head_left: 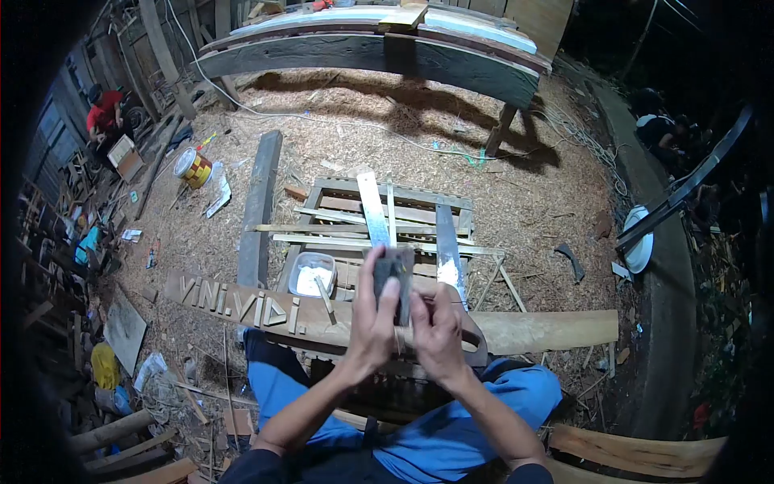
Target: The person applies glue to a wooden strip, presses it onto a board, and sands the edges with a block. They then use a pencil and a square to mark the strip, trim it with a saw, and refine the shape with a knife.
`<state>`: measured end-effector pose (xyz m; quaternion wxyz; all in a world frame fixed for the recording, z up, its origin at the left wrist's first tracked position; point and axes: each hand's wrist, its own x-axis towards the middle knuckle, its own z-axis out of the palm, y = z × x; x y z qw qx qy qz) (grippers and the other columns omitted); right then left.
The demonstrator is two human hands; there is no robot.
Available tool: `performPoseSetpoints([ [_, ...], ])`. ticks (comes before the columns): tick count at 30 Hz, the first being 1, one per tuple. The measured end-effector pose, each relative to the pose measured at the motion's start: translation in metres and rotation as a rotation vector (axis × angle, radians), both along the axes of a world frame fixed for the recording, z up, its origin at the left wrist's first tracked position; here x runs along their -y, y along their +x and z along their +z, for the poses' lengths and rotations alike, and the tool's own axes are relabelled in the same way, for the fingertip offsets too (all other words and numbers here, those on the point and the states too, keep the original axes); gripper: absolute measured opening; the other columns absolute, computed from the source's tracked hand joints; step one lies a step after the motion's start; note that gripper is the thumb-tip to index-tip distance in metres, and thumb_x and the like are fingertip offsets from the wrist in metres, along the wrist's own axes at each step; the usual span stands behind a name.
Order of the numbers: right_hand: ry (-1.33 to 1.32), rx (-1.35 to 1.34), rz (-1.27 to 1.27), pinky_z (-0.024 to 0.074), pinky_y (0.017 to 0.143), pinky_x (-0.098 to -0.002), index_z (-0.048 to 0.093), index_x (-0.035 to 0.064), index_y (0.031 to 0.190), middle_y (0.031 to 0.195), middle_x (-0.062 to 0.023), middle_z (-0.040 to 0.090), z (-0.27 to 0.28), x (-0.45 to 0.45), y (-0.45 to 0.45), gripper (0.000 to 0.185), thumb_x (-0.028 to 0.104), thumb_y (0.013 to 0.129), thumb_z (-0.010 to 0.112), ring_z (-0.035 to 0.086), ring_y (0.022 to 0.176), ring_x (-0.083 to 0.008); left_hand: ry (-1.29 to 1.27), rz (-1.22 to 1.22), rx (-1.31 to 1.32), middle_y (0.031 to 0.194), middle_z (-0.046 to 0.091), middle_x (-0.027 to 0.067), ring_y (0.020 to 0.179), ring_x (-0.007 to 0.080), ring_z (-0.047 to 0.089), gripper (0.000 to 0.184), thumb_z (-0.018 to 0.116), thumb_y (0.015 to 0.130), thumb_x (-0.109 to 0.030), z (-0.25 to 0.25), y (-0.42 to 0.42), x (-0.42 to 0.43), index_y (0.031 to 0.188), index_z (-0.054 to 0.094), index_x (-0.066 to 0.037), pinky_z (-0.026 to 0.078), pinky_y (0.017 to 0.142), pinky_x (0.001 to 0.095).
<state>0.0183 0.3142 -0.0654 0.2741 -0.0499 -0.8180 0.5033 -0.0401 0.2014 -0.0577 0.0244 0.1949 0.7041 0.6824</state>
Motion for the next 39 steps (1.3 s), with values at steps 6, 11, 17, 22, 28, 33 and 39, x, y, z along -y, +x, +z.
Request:
performPoseSetpoints([
  [6, -0.070, 0.029, 0.013, 0.0511, 0.057, -0.0427, 0.057, 0.0042, 0.114, 0.074, -0.0174, 0.065, 0.001, -0.001, -0.004, 0.013, 0.013, 0.106, 0.058, 0.073, 0.070, -0.0332, -0.068, 0.052, -0.121, 0.146, 0.047, 0.0275, 0.136, 0.0359, 0.047, 0.057, 0.045, 0.106, -0.026, -0.006, 0.010, 0.000, 0.152, 0.035, 0.007, 0.034, 0.116, 0.0409],
  [11, -0.037, 0.007, 0.043, 0.0507, 0.055, -0.0421, 0.058, 0.0040, 0.113, 0.074, -0.0164, 0.065, -0.001, 0.007, -0.001, 0.011, 0.012, 0.106, 0.058, 0.072, 0.067, -0.0334, -0.043, 0.029, -0.061, 0.148, 0.044, 0.0282, 0.137, 0.0372, 0.046, 0.059, 0.046, 0.106, -0.026, 0.000, -0.008, 0.005, 0.154, 0.033, 0.006, 0.033, 0.117, 0.0430],
  [17, -0.054, 0.072, 0.045, 0.0514, 0.057, -0.0416, 0.059, 0.0046, 0.114, 0.076, -0.0178, 0.066, -0.009, 0.007, 0.001, 0.011, 0.012, 0.105, 0.058, 0.073, 0.068, -0.0318, -0.008, 0.042, -0.033, 0.145, 0.048, 0.0273, 0.133, 0.0364, 0.049, 0.059, 0.048, 0.106, -0.029, -0.009, -0.011, 0.003, 0.152, 0.036, 0.005, 0.035, 0.115, 0.0416],
  [22, 0.008, -0.066, -0.019, 0.0517, 0.057, -0.0413, 0.058, 0.0031, 0.111, 0.079, -0.0186, 0.068, 0.005, 0.002, -0.010, 0.012, 0.013, 0.105, 0.061, 0.072, 0.068, -0.0342, -0.048, 0.005, -0.060, 0.147, 0.046, 0.0259, 0.137, 0.0350, 0.046, 0.056, 0.046, 0.106, -0.023, -0.003, 0.006, 0.005, 0.153, 0.034, 0.006, 0.033, 0.117, 0.0406],
  [28, -0.059, -0.037, 0.037, 0.0500, 0.055, -0.0421, 0.057, 0.0038, 0.110, 0.078, -0.0189, 0.068, 0.001, 0.013, -0.002, 0.011, 0.014, 0.106, 0.058, 0.071, 0.067, -0.0346, 0.004, 0.001, 0.013, 0.147, 0.045, 0.0282, 0.137, 0.0384, 0.046, 0.060, 0.047, 0.105, -0.025, 0.010, -0.008, 0.007, 0.154, 0.032, 0.006, 0.032, 0.118, 0.0427],
  [33, -0.026, 0.028, -0.007, 0.0510, 0.057, -0.0432, 0.058, 0.0039, 0.110, 0.079, -0.0192, 0.068, 0.005, -0.001, -0.003, 0.010, 0.013, 0.105, 0.058, 0.072, 0.071, -0.0358, -0.036, 0.022, -0.069, 0.144, 0.048, 0.0270, 0.133, 0.0371, 0.049, 0.058, 0.047, 0.106, -0.026, -0.011, 0.001, 0.000, 0.153, 0.035, 0.006, 0.035, 0.115, 0.0420],
  [39, -0.079, -0.008, 0.006, 0.0524, 0.057, -0.0430, 0.057, 0.0040, 0.110, 0.081, -0.0184, 0.068, -0.003, 0.005, -0.003, 0.011, 0.014, 0.106, 0.057, 0.072, 0.070, -0.0335, -0.055, 0.015, -0.080, 0.148, 0.046, 0.0272, 0.138, 0.0368, 0.046, 0.059, 0.047, 0.106, -0.027, -0.008, 0.002, 0.003, 0.154, 0.033, 0.004, 0.032, 0.117, 0.0423],
])
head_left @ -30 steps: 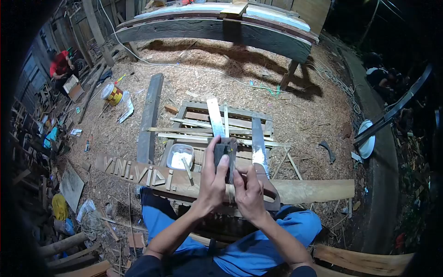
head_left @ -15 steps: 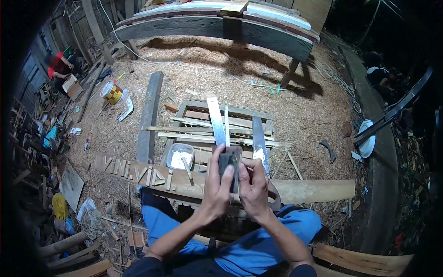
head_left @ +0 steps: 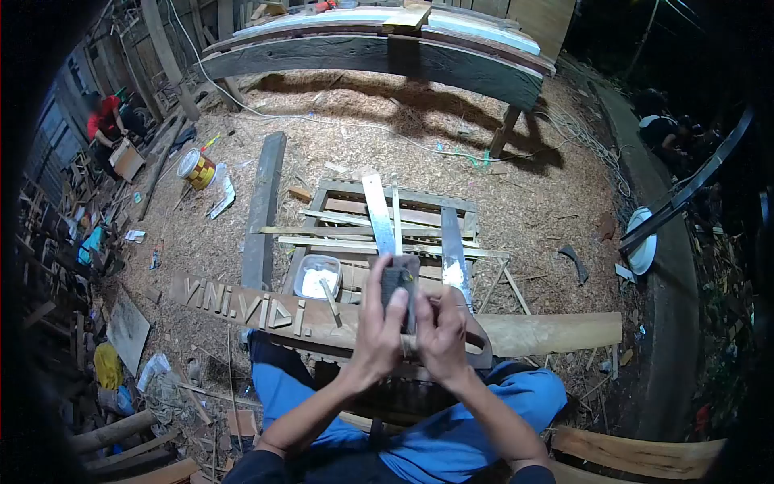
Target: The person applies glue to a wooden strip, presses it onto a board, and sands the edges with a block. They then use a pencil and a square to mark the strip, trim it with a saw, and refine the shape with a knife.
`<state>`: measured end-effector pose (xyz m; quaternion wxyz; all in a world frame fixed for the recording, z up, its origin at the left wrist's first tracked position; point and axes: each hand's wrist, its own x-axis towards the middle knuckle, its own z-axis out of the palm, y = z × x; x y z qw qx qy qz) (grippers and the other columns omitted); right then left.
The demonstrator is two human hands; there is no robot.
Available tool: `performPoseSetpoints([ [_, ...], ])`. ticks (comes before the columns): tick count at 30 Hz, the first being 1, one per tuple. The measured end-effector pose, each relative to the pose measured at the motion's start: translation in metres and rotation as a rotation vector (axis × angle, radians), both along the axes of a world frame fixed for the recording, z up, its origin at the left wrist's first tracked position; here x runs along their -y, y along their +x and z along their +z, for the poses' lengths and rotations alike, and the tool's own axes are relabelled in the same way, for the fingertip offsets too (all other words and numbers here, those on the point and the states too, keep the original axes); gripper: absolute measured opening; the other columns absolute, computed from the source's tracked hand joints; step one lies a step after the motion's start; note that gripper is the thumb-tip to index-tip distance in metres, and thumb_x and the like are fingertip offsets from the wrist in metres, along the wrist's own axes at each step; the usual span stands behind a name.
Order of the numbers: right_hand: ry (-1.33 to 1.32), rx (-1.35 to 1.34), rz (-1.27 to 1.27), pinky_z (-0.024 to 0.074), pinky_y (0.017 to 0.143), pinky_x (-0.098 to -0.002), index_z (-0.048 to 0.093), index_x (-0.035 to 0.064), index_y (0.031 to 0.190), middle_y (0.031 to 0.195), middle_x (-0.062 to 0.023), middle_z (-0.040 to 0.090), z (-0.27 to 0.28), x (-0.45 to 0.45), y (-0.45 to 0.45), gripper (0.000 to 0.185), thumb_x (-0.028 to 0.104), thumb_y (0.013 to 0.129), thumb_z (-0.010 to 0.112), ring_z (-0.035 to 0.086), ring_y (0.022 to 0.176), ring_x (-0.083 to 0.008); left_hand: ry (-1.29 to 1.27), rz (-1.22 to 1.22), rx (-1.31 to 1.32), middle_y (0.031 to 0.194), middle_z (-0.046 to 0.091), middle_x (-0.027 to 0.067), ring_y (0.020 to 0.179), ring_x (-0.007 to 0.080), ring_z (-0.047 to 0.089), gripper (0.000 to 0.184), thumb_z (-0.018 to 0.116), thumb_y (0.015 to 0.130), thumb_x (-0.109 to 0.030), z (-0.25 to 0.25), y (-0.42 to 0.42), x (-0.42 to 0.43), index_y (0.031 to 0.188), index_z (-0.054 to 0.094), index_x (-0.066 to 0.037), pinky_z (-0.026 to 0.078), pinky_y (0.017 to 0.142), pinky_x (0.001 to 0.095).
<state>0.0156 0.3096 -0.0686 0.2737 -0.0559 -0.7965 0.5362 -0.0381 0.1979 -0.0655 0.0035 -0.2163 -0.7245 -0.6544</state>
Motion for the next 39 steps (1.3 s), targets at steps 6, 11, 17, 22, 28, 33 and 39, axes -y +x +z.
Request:
performPoseSetpoints([
  [6, 0.023, 0.001, 0.036, 0.0519, 0.057, -0.0449, 0.057, 0.0047, 0.109, 0.078, -0.0185, 0.067, 0.000, 0.009, 0.011, 0.010, 0.013, 0.105, 0.058, 0.072, 0.068, -0.0354, 0.049, 0.008, 0.054, 0.148, 0.046, 0.0266, 0.135, 0.0353, 0.048, 0.058, 0.046, 0.107, -0.028, 0.005, -0.008, 0.003, 0.154, 0.034, 0.004, 0.034, 0.116, 0.0405],
  [11, -0.050, 0.010, -0.026, 0.0486, 0.059, -0.0338, 0.056, 0.0010, 0.109, 0.078, -0.0109, 0.065, 0.004, -0.007, 0.004, 0.016, 0.017, 0.107, 0.057, 0.064, 0.069, -0.0135, 0.038, -0.057, 0.058, 0.147, 0.046, 0.0260, 0.135, 0.0356, 0.048, 0.056, 0.047, 0.106, -0.025, -0.002, 0.017, -0.004, 0.153, 0.035, 0.004, 0.035, 0.115, 0.0416],
  [17, 0.056, 0.019, -0.027, 0.0517, 0.059, -0.0439, 0.057, 0.0024, 0.109, 0.084, -0.0199, 0.070, 0.010, -0.008, 0.004, 0.012, 0.014, 0.106, 0.057, 0.072, 0.071, -0.0361, 0.018, -0.025, 0.032, 0.144, 0.049, 0.0252, 0.132, 0.0323, 0.051, 0.056, 0.047, 0.107, -0.026, -0.003, 0.011, -0.002, 0.153, 0.034, 0.003, 0.037, 0.114, 0.0404],
  [22, -0.066, -0.083, -0.013, 0.0523, 0.064, -0.0364, 0.057, 0.0003, 0.111, 0.092, -0.0167, 0.068, 0.001, -0.020, -0.005, 0.015, 0.014, 0.107, 0.056, 0.068, 0.073, -0.0280, 0.244, -0.119, 0.264, 0.149, 0.047, 0.0203, 0.138, 0.0259, 0.045, 0.055, 0.046, 0.109, -0.027, 0.009, 0.017, -0.010, 0.156, 0.034, 0.000, 0.034, 0.116, 0.0367],
  [28, -0.297, -0.003, 0.114, 0.0222, 0.043, -0.0206, 0.046, 0.0085, 0.124, 0.062, 0.0085, 0.042, 0.010, -0.027, 0.016, 0.016, 0.019, 0.112, 0.047, 0.034, 0.048, 0.0011, 0.173, -0.125, 0.189, 0.152, 0.045, 0.0185, 0.140, 0.0248, 0.043, 0.057, 0.047, 0.109, -0.027, 0.017, 0.003, 0.007, 0.159, 0.033, -0.001, 0.029, 0.120, 0.0364],
  [33, -0.463, 0.096, 0.201, 0.0234, 0.046, -0.0188, 0.046, 0.0103, 0.129, 0.066, 0.0089, 0.035, 0.008, -0.026, 0.022, 0.020, 0.021, 0.113, 0.047, 0.031, 0.054, 0.0004, 0.128, -0.148, 0.155, 0.156, 0.041, 0.0157, 0.144, 0.0252, 0.039, 0.056, 0.043, 0.110, -0.025, 0.014, 0.006, 0.012, 0.161, 0.030, -0.003, 0.026, 0.122, 0.0366],
  [39, -0.554, 0.135, 0.210, 0.0360, 0.061, -0.0208, 0.049, 0.0078, 0.133, 0.074, 0.0061, 0.046, 0.018, -0.026, 0.027, 0.027, 0.024, 0.111, 0.050, 0.040, 0.065, -0.0023, 0.160, -0.105, 0.132, 0.153, 0.041, 0.0144, 0.143, 0.0253, 0.038, 0.050, 0.041, 0.111, -0.025, 0.020, 0.009, 0.007, 0.155, 0.034, -0.003, 0.025, 0.122, 0.0373],
])
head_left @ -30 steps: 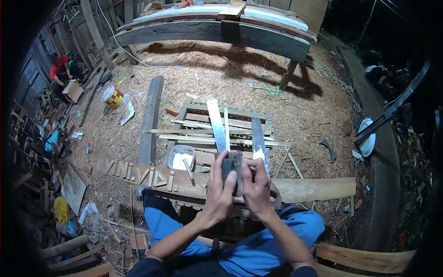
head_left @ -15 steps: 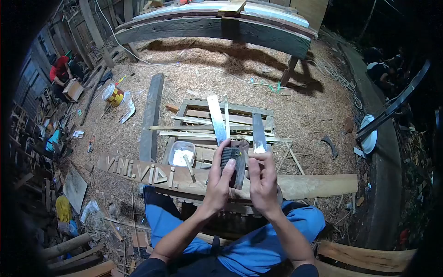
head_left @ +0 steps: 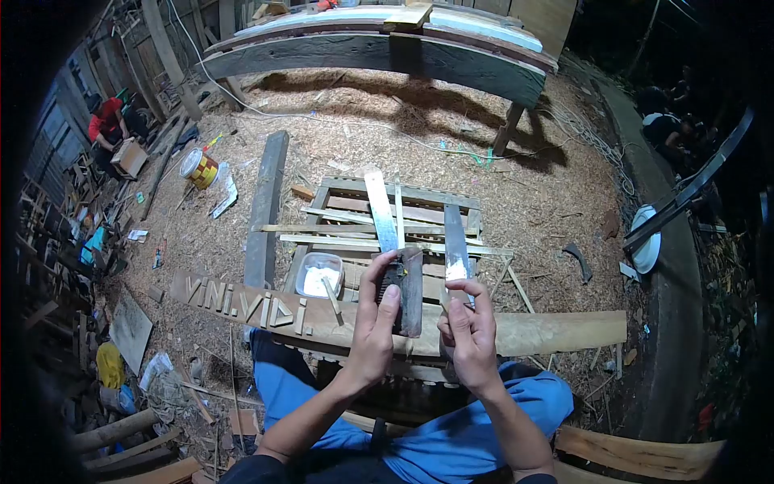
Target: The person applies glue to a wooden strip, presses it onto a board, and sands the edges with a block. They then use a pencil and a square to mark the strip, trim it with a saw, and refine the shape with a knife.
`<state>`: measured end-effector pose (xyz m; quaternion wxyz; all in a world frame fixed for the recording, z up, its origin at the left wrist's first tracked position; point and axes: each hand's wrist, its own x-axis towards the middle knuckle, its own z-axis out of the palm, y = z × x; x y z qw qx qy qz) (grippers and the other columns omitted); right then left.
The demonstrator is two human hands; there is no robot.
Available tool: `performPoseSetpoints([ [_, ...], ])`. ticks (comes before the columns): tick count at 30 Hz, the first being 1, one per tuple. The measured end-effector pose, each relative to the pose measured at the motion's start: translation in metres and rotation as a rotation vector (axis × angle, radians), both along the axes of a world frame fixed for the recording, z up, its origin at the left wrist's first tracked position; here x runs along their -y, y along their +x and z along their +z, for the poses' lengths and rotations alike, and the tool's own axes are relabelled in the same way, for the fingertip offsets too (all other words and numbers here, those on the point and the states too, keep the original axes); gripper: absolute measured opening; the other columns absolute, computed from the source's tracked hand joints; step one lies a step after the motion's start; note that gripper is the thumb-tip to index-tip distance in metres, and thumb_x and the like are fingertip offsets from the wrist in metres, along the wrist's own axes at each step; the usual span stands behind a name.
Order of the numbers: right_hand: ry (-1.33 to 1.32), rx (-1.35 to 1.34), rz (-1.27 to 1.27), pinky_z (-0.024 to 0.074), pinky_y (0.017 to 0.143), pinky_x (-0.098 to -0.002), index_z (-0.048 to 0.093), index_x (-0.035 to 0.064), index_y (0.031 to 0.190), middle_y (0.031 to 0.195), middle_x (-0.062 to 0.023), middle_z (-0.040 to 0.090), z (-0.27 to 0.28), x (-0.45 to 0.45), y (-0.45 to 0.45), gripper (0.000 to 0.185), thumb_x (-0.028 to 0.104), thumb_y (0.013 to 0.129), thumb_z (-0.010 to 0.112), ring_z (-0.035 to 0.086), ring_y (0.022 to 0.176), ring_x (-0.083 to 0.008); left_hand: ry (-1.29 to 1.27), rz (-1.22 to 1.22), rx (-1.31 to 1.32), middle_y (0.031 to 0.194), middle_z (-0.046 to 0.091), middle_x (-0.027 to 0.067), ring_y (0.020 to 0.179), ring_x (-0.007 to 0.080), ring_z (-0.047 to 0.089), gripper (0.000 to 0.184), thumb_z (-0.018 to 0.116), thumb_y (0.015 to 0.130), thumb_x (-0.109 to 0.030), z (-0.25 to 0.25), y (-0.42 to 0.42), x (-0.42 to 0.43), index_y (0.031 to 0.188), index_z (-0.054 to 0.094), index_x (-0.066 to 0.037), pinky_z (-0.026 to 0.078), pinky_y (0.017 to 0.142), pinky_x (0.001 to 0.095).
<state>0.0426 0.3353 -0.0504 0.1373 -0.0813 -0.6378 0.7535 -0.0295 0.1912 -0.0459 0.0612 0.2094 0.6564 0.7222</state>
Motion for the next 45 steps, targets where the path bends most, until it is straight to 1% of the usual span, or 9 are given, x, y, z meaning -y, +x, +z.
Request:
performPoseSetpoints([
  [6, -0.042, -0.010, 0.002, 0.0365, 0.062, -0.0208, 0.048, 0.0069, 0.134, 0.078, 0.0044, 0.046, 0.001, 0.001, 0.004, 0.028, 0.022, 0.111, 0.050, 0.040, 0.066, -0.0021, -0.056, 0.019, -0.159, 0.153, 0.037, 0.0176, 0.142, 0.0276, 0.037, 0.049, 0.044, 0.110, -0.020, 0.004, 0.000, -0.008, 0.153, 0.029, -0.002, 0.025, 0.122, 0.0395],
  [22, -0.226, 0.074, 0.065, 0.0331, 0.061, -0.0196, 0.049, 0.0075, 0.131, 0.080, 0.0035, 0.050, 0.008, -0.008, 0.006, 0.026, 0.024, 0.112, 0.043, 0.042, 0.070, -0.0025, -0.065, -0.006, -0.128, 0.149, 0.035, 0.0171, 0.143, 0.0277, 0.033, 0.058, 0.055, 0.101, -0.009, 0.004, 0.003, -0.018, 0.152, 0.028, 0.000, 0.024, 0.121, 0.0398],
  [24, -0.204, 0.067, 0.067, 0.0331, 0.061, -0.0195, 0.049, 0.0076, 0.132, 0.081, 0.0034, 0.050, 0.011, -0.007, 0.003, 0.026, 0.024, 0.112, 0.043, 0.041, 0.070, -0.0024, -0.084, 0.013, -0.184, 0.143, 0.039, 0.0161, 0.132, 0.0239, 0.042, 0.055, 0.056, 0.104, -0.012, 0.000, 0.001, -0.015, 0.151, 0.028, -0.003, 0.035, 0.113, 0.0369],
  [29, -0.162, 0.080, 0.051, 0.0323, 0.061, -0.0196, 0.048, 0.0072, 0.135, 0.085, 0.0029, 0.051, 0.007, -0.002, -0.002, 0.029, 0.023, 0.111, 0.043, 0.039, 0.069, -0.0028, -0.059, 0.034, -0.165, 0.142, 0.040, 0.0153, 0.131, 0.0234, 0.042, 0.055, 0.057, 0.104, -0.011, 0.000, 0.005, -0.006, 0.151, 0.029, -0.003, 0.034, 0.113, 0.0363],
  [31, -0.191, 0.069, 0.090, 0.0319, 0.057, -0.0223, 0.047, 0.0072, 0.135, 0.082, 0.0030, 0.041, 0.007, 0.000, -0.003, 0.032, 0.026, 0.110, 0.045, 0.034, 0.064, -0.0045, -0.054, 0.031, -0.146, 0.142, 0.039, 0.0152, 0.131, 0.0234, 0.042, 0.055, 0.057, 0.103, -0.011, -0.002, 0.005, -0.002, 0.151, 0.030, -0.003, 0.034, 0.113, 0.0363],
  [33, -0.244, 0.053, 0.131, 0.0331, 0.058, -0.0231, 0.046, 0.0065, 0.135, 0.083, 0.0026, 0.040, 0.008, -0.002, -0.001, 0.033, 0.025, 0.108, 0.045, 0.035, 0.065, -0.0056, -0.078, 0.025, -0.124, 0.150, 0.036, 0.0166, 0.140, 0.0269, 0.037, 0.057, 0.055, 0.101, -0.006, -0.004, 0.004, 0.002, 0.151, 0.028, -0.003, 0.027, 0.120, 0.0398],
  [37, -0.359, 0.014, 0.195, 0.0357, 0.060, -0.0247, 0.046, 0.0044, 0.134, 0.083, 0.0020, 0.039, 0.012, -0.005, 0.004, 0.036, 0.024, 0.104, 0.047, 0.038, 0.066, -0.0082, -0.076, 0.005, -0.127, 0.149, 0.037, 0.0162, 0.141, 0.0263, 0.037, 0.057, 0.055, 0.101, -0.007, -0.001, 0.006, -0.001, 0.151, 0.029, -0.003, 0.027, 0.120, 0.0398],
  [39, -0.360, 0.018, 0.167, 0.0363, 0.060, -0.0253, 0.046, 0.0038, 0.134, 0.083, 0.0019, 0.039, 0.014, -0.005, 0.006, 0.036, 0.024, 0.104, 0.047, 0.039, 0.067, -0.0085, -0.086, 0.021, -0.139, 0.141, 0.039, 0.0147, 0.129, 0.0233, 0.042, 0.055, 0.056, 0.102, -0.010, -0.001, 0.008, -0.005, 0.150, 0.030, -0.002, 0.033, 0.113, 0.0363],
  [45, -0.160, 0.030, 0.068, 0.0329, 0.065, -0.0222, 0.046, 0.0030, 0.136, 0.089, 0.0011, 0.044, 0.020, -0.008, 0.015, 0.040, 0.027, 0.104, 0.045, 0.037, 0.073, -0.0066, -0.080, -0.009, -0.156, 0.142, 0.039, 0.0147, 0.128, 0.0228, 0.042, 0.055, 0.056, 0.102, -0.009, -0.001, 0.011, -0.018, 0.150, 0.029, -0.003, 0.034, 0.112, 0.0361],
])
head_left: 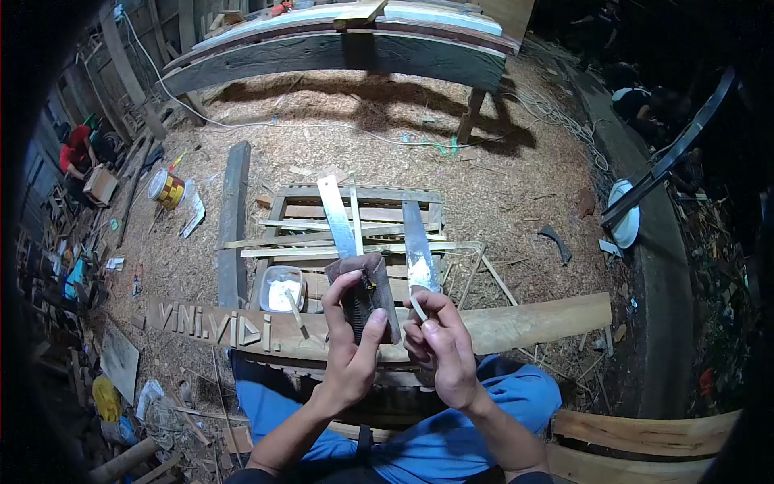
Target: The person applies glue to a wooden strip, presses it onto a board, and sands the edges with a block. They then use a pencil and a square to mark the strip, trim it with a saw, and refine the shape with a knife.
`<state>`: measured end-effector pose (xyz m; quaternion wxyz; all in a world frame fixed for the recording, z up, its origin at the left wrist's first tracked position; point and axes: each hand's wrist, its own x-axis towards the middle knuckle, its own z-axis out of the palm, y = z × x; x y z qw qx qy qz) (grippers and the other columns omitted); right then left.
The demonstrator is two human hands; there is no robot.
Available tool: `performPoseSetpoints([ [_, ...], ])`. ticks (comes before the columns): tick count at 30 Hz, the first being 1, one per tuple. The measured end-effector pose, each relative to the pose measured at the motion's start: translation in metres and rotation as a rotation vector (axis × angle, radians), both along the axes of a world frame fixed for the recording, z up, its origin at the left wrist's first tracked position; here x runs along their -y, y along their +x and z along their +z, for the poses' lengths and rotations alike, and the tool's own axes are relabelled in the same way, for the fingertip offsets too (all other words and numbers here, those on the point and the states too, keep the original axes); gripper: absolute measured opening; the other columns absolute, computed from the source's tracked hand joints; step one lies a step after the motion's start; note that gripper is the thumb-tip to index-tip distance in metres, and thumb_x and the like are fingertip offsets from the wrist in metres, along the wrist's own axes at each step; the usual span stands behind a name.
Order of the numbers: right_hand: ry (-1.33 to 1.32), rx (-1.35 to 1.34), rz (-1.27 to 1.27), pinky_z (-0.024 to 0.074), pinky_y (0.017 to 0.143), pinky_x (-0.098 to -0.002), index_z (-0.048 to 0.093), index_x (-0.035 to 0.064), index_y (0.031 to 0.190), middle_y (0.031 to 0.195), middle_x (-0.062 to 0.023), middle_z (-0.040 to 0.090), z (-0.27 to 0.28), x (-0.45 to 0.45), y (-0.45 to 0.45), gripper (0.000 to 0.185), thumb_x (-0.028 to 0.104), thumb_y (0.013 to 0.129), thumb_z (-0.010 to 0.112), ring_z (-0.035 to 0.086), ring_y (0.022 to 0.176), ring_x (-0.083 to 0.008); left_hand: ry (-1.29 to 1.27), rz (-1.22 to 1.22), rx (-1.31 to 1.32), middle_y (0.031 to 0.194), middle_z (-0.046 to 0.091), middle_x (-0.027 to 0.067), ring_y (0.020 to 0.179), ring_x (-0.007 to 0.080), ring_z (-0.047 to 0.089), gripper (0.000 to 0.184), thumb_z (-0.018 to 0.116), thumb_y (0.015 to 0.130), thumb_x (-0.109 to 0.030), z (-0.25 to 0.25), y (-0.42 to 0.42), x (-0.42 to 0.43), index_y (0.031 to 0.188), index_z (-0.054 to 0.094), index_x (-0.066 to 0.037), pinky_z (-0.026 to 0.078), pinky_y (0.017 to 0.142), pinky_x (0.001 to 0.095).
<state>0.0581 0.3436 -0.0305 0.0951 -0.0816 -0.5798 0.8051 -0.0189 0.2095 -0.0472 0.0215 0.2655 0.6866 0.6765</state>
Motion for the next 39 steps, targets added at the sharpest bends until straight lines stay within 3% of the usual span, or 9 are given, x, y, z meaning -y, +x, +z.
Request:
performPoseSetpoints([
  [7, 0.109, -0.034, -0.001, 0.0334, 0.065, -0.0222, 0.046, 0.0026, 0.136, 0.090, 0.0007, 0.046, 0.003, -0.006, 0.002, 0.040, 0.026, 0.104, 0.045, 0.037, 0.074, -0.0051, 0.016, -0.031, 0.017, 0.143, 0.039, 0.0147, 0.127, 0.0226, 0.044, 0.055, 0.055, 0.103, -0.009, 0.002, 0.000, -0.005, 0.151, 0.029, -0.003, 0.036, 0.110, 0.0357],
  [9, 0.193, -0.100, -0.002, 0.0452, 0.098, -0.0300, 0.049, -0.0023, 0.137, 0.119, -0.0107, 0.057, 0.001, -0.009, 0.004, 0.036, 0.017, 0.108, 0.041, 0.057, 0.108, -0.0175, -0.015, -0.008, -0.003, 0.142, 0.040, 0.0149, 0.126, 0.0227, 0.044, 0.055, 0.055, 0.103, -0.008, 0.000, 0.000, -0.006, 0.151, 0.029, -0.003, 0.037, 0.110, 0.0357],
  [16, 0.336, -0.009, -0.107, 0.0493, 0.072, -0.0271, 0.067, -0.0015, 0.111, 0.087, -0.0074, 0.063, -0.007, -0.007, -0.016, 0.022, 0.016, 0.105, 0.054, 0.060, 0.077, -0.0118, 0.039, -0.014, 0.050, 0.142, 0.039, 0.0149, 0.130, 0.0229, 0.042, 0.055, 0.055, 0.102, -0.008, 0.000, 0.001, -0.006, 0.151, 0.029, -0.003, 0.034, 0.113, 0.0357],
  [18, 0.511, -0.179, -0.266, 0.0340, 0.054, -0.0201, 0.069, -0.0007, 0.101, 0.078, 0.0028, 0.054, -0.018, -0.005, -0.025, 0.018, 0.015, 0.105, 0.061, 0.044, 0.062, -0.0012, 0.050, -0.003, 0.050, 0.142, 0.038, 0.0146, 0.131, 0.0226, 0.041, 0.055, 0.055, 0.103, -0.008, 0.000, 0.001, -0.004, 0.151, 0.030, -0.003, 0.034, 0.113, 0.0353],
  [22, 0.485, -0.186, -0.311, 0.0368, 0.055, -0.0199, 0.070, 0.0000, 0.094, 0.077, 0.0044, 0.057, -0.026, -0.005, -0.031, 0.017, 0.015, 0.101, 0.070, 0.047, 0.065, -0.0007, 0.018, 0.015, 0.043, 0.142, 0.039, 0.0143, 0.130, 0.0225, 0.041, 0.055, 0.055, 0.103, -0.008, 0.002, 0.003, 0.002, 0.151, 0.029, -0.003, 0.034, 0.113, 0.0353],
  [28, 0.423, -0.001, -0.208, 0.0374, 0.056, -0.0190, 0.069, -0.0003, 0.104, 0.078, 0.0055, 0.059, -0.024, -0.002, -0.029, 0.021, 0.015, 0.094, 0.080, 0.050, 0.067, 0.0004, 0.083, -0.001, 0.128, 0.140, 0.039, 0.0136, 0.127, 0.0225, 0.043, 0.053, 0.053, 0.103, -0.008, 0.007, 0.007, 0.006, 0.151, 0.030, -0.003, 0.034, 0.112, 0.0359],
  [31, 0.399, -0.092, -0.214, 0.0370, 0.056, -0.0187, 0.068, -0.0002, 0.110, 0.076, 0.0048, 0.059, -0.028, -0.002, -0.025, 0.019, 0.013, 0.097, 0.073, 0.049, 0.065, 0.0002, 0.038, 0.015, 0.100, 0.148, 0.038, 0.0148, 0.138, 0.0248, 0.039, 0.056, 0.055, 0.101, -0.009, 0.005, 0.005, 0.007, 0.151, 0.031, -0.004, 0.028, 0.119, 0.0384],
  [36, 0.587, -0.186, -0.157, 0.0470, 0.070, -0.0211, 0.065, -0.0016, 0.117, 0.098, -0.0036, 0.067, -0.020, -0.010, -0.019, 0.023, 0.011, 0.103, 0.052, 0.061, 0.083, -0.0057, 0.041, 0.012, 0.036, 0.148, 0.042, 0.0173, 0.140, 0.0255, 0.039, 0.047, 0.049, 0.107, -0.015, 0.003, 0.002, 0.007, 0.149, 0.036, 0.001, 0.029, 0.119, 0.0384],
  [39, 0.624, -0.233, -0.244, 0.0492, 0.076, -0.0226, 0.065, -0.0019, 0.118, 0.104, -0.0057, 0.067, -0.026, 0.001, -0.024, 0.020, 0.008, 0.103, 0.056, 0.064, 0.090, -0.0089, -0.020, 0.005, 0.075, 0.149, 0.043, 0.0178, 0.141, 0.0262, 0.040, 0.049, 0.046, 0.108, -0.018, 0.007, 0.001, 0.009, 0.152, 0.035, 0.001, 0.029, 0.120, 0.0379],
])
